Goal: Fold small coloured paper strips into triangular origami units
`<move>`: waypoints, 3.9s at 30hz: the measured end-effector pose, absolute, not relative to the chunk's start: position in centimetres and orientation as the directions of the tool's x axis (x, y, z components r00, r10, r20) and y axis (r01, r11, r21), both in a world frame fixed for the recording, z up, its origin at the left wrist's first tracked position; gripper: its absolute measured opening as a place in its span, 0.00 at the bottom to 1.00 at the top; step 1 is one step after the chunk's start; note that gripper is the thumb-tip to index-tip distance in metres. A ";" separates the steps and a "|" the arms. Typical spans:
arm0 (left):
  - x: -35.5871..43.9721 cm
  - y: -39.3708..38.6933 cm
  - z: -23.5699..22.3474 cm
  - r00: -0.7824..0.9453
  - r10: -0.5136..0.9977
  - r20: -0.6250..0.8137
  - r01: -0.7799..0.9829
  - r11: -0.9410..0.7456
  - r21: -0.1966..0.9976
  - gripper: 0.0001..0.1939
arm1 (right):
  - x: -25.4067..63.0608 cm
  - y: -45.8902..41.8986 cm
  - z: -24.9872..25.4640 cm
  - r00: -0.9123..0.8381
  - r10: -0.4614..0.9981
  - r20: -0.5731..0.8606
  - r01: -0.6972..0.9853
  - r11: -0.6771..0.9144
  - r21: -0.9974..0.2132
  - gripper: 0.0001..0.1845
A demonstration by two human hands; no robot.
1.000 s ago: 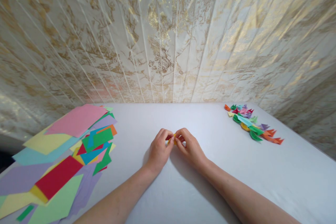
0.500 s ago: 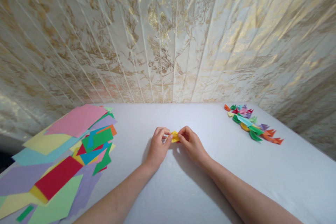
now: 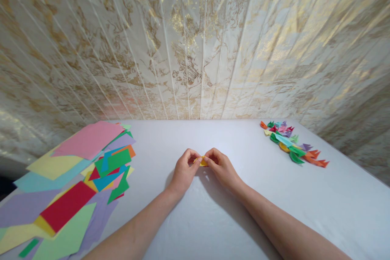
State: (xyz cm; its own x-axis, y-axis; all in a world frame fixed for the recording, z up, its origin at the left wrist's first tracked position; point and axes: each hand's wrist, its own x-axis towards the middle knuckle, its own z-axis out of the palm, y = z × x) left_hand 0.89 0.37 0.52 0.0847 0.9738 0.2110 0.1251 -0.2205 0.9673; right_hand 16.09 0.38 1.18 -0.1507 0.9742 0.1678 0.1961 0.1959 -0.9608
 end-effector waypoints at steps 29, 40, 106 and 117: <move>0.5 -0.5 1.0 0.336 0.824 0.457 0.482 -0.567 0.667 0.19 | 16.5 0.9 0.9 -0.073 0.989 0.126 0.190 0.138 -0.972 0.09; 0.3 0.6 0.4 0.165 0.908 0.385 0.320 -0.419 0.850 0.04 | 16.5 0.1 1.6 -0.186 0.954 0.235 0.213 0.272 -0.938 0.07; 1.4 -0.1 0.6 0.033 0.926 0.375 0.221 -0.373 0.901 0.06 | 15.9 0.3 1.2 -0.138 0.978 0.158 0.150 0.178 -0.973 0.11; 1.4 0.4 -0.1 0.013 0.985 0.175 0.030 -0.175 0.984 0.10 | 16.2 0.6 1.6 -0.114 0.987 0.118 0.140 0.133 -0.981 0.07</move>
State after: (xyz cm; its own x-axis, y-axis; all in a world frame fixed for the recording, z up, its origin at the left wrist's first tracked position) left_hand 1.39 0.39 -0.14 0.0128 0.9845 0.1748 0.0303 -0.1752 0.9841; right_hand 16.20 0.58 1.57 -0.1139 0.9865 0.1175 0.1399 0.1330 -0.9812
